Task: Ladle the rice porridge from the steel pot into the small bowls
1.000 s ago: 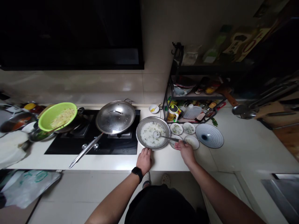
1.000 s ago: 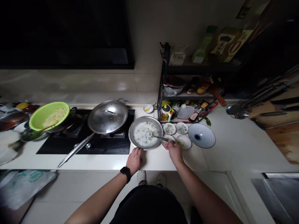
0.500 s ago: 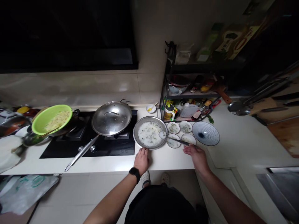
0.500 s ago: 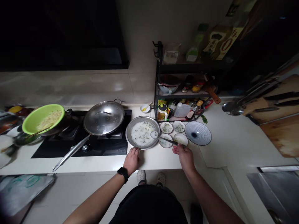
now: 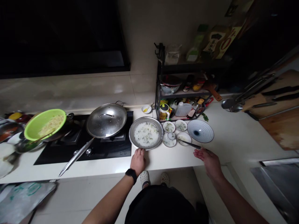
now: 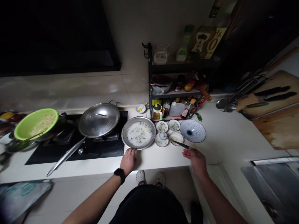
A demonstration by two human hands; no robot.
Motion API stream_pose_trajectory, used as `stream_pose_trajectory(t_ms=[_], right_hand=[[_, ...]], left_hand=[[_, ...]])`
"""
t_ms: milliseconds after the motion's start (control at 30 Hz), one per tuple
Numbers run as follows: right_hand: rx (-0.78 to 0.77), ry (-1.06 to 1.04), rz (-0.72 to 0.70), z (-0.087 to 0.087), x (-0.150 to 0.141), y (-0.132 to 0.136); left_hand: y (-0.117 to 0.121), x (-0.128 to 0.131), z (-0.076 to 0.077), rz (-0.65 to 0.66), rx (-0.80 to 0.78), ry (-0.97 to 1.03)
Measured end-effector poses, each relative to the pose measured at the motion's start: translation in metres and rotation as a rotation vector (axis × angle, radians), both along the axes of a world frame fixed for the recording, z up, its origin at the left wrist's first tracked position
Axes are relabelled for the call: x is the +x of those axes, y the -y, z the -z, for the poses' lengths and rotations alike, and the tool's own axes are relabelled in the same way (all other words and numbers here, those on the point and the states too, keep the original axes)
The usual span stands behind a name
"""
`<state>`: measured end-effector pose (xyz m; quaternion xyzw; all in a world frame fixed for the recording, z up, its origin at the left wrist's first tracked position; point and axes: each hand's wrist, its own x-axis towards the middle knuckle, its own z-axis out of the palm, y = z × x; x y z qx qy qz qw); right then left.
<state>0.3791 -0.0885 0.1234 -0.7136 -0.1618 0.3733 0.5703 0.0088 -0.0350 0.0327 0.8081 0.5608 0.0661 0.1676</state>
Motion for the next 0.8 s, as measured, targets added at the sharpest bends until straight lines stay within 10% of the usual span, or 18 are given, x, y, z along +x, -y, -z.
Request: stream_pose_trajectory(t_ms=[333,800], right_hand=[[-0.082,0.210,0.029,0.024,0.052,0.024],[0.008,1.250,-0.477,0.022,0.060,0.042]], left_hand=[[0.001,0.002,0.008,-0.011,0.079,0.004],[0.002,0.005,0.002,-0.041,0.016,-0.018]])
